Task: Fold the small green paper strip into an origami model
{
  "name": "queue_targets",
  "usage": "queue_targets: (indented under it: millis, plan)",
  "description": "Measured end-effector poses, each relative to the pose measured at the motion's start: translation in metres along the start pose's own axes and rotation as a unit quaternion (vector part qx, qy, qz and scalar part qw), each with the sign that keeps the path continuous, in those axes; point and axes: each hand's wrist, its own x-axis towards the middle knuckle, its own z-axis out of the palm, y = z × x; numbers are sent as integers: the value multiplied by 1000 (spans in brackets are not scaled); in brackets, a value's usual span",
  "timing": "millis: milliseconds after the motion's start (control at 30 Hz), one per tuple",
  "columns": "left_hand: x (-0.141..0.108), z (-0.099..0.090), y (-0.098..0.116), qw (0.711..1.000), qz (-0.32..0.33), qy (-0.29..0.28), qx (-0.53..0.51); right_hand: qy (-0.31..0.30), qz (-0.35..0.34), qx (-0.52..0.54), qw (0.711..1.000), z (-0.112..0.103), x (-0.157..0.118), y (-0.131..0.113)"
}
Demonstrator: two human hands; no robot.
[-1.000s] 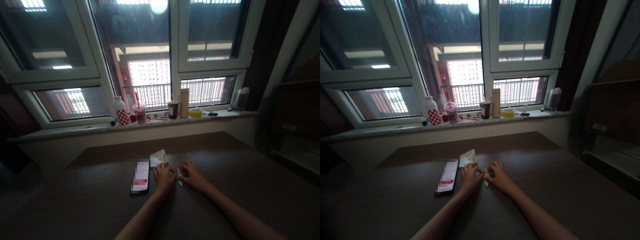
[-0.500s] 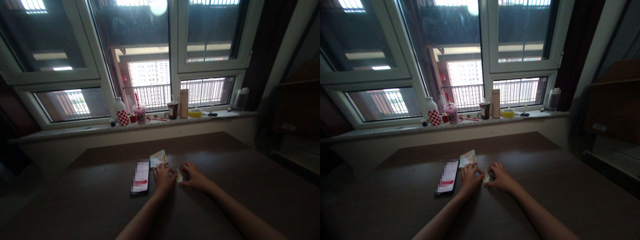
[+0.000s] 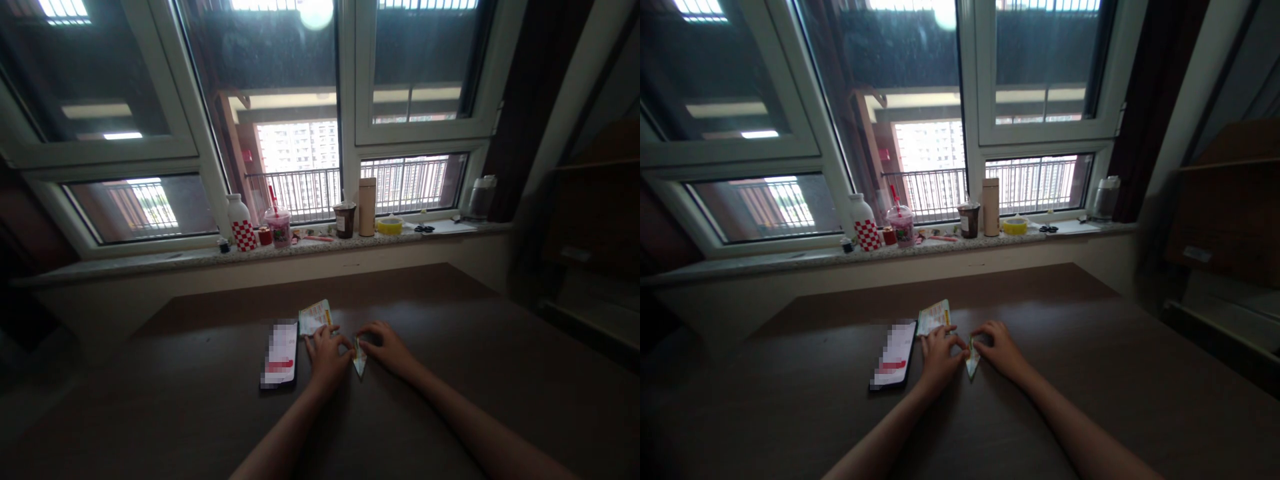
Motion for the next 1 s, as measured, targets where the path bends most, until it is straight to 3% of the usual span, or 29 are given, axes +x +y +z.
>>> queue_targets:
  millis: [1000]
  plan:
    - [-1, 1, -1, 1000, 8, 2, 3, 14, -8, -6, 1000, 5, 0, -5]
